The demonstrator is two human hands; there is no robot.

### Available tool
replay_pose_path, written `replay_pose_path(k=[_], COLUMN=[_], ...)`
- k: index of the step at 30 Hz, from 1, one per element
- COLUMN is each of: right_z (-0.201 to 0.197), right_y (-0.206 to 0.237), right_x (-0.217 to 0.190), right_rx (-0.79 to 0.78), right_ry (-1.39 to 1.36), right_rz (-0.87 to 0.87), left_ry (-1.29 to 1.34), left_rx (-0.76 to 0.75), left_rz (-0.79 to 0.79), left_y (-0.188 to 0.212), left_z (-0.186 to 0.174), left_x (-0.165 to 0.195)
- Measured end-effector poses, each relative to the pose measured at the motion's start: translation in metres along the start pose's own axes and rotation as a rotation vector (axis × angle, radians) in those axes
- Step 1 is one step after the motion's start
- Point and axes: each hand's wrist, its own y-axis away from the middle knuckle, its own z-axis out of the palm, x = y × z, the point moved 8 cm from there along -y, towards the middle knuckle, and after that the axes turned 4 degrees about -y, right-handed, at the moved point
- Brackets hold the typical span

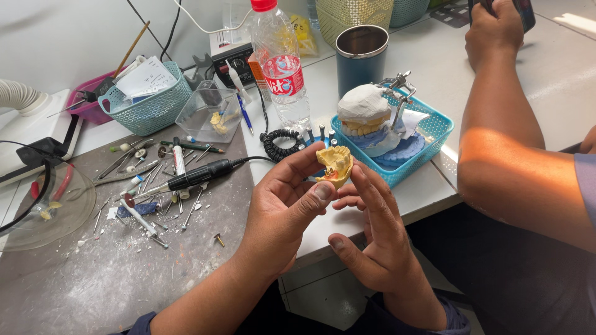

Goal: The person uses a rotary grinding tool with a disc attachment to grind and shape a yellow dental prosthesis held in the left hand. The person then inspects the prosthesis, briefly compares it with a blue counterpart, and adjusts the rotary tool by changing its attachment.

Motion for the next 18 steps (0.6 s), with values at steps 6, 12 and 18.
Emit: replay_pose_path(k=[6, 12, 18], right_z=[-0.001, -0.002, -0.003], right_y=[-0.001, -0.001, -0.004], right_x=[0.0, -0.003, -0.005], right_rx=[0.01, 0.024, 0.012], right_ry=[-0.03, -0.062, -0.062], right_rz=[-0.006, 0.007, 0.007], left_ry=[0.079, 0.073, 0.126], left_rx=[-0.013, -0.032, -0.042], left_rz=[-0.025, 0.036, 0.091], left_y=[0.0, 0.0, 0.0], left_z=[0.005, 0.008, 0.011], left_x=[-0.002, 0.0, 0.001])
